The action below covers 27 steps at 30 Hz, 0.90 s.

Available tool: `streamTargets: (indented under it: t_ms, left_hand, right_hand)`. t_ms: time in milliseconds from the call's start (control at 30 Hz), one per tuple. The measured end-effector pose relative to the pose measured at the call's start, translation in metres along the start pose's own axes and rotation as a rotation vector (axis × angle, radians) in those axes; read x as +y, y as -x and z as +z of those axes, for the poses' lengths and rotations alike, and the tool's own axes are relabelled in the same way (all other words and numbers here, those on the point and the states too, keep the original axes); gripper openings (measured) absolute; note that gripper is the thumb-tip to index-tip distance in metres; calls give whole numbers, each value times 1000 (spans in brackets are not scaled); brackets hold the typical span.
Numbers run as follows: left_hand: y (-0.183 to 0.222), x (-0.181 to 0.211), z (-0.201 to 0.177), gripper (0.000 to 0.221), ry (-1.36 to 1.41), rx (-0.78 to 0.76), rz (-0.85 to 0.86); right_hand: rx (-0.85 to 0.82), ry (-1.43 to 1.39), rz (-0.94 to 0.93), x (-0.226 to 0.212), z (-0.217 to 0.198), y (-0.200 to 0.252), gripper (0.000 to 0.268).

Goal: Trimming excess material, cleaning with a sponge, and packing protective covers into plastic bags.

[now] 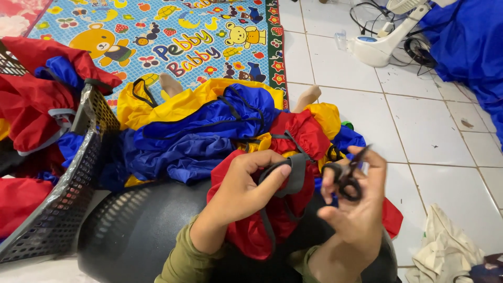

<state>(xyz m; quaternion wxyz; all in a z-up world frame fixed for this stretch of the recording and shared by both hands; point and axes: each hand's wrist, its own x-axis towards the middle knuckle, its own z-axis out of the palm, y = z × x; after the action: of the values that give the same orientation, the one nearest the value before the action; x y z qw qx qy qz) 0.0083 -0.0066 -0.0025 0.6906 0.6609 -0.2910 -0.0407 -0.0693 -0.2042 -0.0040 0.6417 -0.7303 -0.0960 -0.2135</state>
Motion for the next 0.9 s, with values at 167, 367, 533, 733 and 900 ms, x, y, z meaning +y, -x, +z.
streamTargets:
  t_ms: [167, 367, 533, 733, 900]
  left_hand:
    - [2, 4, 2, 10, -176, 57, 125]
    - [3, 6, -5, 10, -339, 22, 224]
    - [2, -2, -7, 14, -518, 60, 330]
    - [-2, -7, -18, 32, -321, 157, 247]
    - [-5, -14, -15, 25, 277, -75, 163]
  right_hand:
    - [199, 326, 157, -12, 35, -8, 85]
    - [236, 442, 154, -12, 38, -14, 89]
    - [289, 460, 159, -6, 39, -11, 59]
    - [-38, 378, 206, -7, 12, -8, 17]
    - [182, 352, 93, 3, 14, -8, 7]
